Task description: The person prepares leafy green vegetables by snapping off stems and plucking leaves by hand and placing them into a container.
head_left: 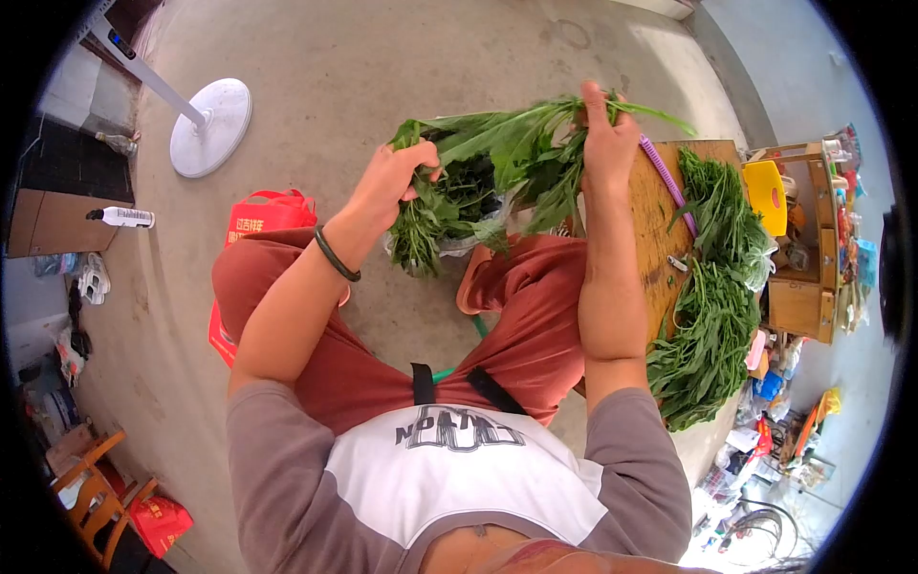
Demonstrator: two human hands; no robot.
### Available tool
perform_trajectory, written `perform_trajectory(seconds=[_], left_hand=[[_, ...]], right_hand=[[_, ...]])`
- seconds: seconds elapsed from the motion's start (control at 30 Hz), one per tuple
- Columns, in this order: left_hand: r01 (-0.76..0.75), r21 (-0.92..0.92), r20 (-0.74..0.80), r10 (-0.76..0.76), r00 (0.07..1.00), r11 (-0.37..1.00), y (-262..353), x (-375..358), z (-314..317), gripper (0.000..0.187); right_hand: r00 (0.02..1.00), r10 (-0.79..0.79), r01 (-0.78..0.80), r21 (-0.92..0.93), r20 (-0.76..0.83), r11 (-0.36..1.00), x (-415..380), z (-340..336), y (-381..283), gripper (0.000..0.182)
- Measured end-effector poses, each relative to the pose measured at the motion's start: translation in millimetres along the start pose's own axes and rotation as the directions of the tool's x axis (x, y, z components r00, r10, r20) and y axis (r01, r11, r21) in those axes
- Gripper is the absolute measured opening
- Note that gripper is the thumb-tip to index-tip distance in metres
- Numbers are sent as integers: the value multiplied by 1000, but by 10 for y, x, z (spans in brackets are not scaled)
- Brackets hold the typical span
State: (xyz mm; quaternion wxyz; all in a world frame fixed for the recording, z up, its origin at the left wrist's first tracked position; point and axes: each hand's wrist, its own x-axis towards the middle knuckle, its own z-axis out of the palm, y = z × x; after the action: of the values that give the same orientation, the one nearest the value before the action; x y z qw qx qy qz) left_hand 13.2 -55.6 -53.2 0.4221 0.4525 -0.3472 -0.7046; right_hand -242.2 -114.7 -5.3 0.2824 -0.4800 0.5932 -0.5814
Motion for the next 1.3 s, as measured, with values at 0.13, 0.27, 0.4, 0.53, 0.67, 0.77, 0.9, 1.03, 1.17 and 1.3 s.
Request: perform_trajectory(seconds=[0.13, 0.27, 0.4, 0.53, 0.67, 0.77, 0.9, 1.03, 1.17, 1.3], left_hand=[[10, 4, -147, -10, 989, 1000, -63, 53, -71, 10], [-15, 89, -141, 28, 990, 996, 1, 6, -25, 12], [-9, 101, -101, 19, 995, 995, -24, 2, 18, 21], [-23, 188, -56, 34, 998, 982, -3, -25, 39, 24], [9, 262, -120, 24, 992, 965, -21, -20, 43, 24], [15, 291, -179, 39, 983, 957, -1, -23, 57, 23], [-14, 233, -138, 47, 989, 972, 0, -3, 17, 27], [-227, 238, -34, 241, 970, 944, -69, 9, 71, 31], [-150, 320, 139, 110, 984, 936, 18, -82, 110, 32], [-150, 288, 224, 86, 971, 946, 56, -143, 166, 36]], right_hand=[[984, 147, -121, 229, -101, 966, 77, -110, -125, 36], [973, 224, -192, 357, -51, 914, 140, -199, -179, 34], [954, 297, -257, 417, -34, 872, 116, -183, -263, 34], [934, 294, -356, 572, 201, 739, 217, -280, -97, 32], [900, 186, -416, 650, 393, 636, 247, -340, -49, 31], [926, 168, -360, 658, 338, 662, 181, -273, -188, 28], [844, 8, -463, 721, 536, 515, 86, -316, -321, 20], [767, -73, -518, 683, 637, 514, 88, -333, -281, 21], [698, -140, -546, 648, 702, 531, 102, -319, -199, 20], [644, -187, -576, 631, 742, 519, 45, -266, -216, 21]])
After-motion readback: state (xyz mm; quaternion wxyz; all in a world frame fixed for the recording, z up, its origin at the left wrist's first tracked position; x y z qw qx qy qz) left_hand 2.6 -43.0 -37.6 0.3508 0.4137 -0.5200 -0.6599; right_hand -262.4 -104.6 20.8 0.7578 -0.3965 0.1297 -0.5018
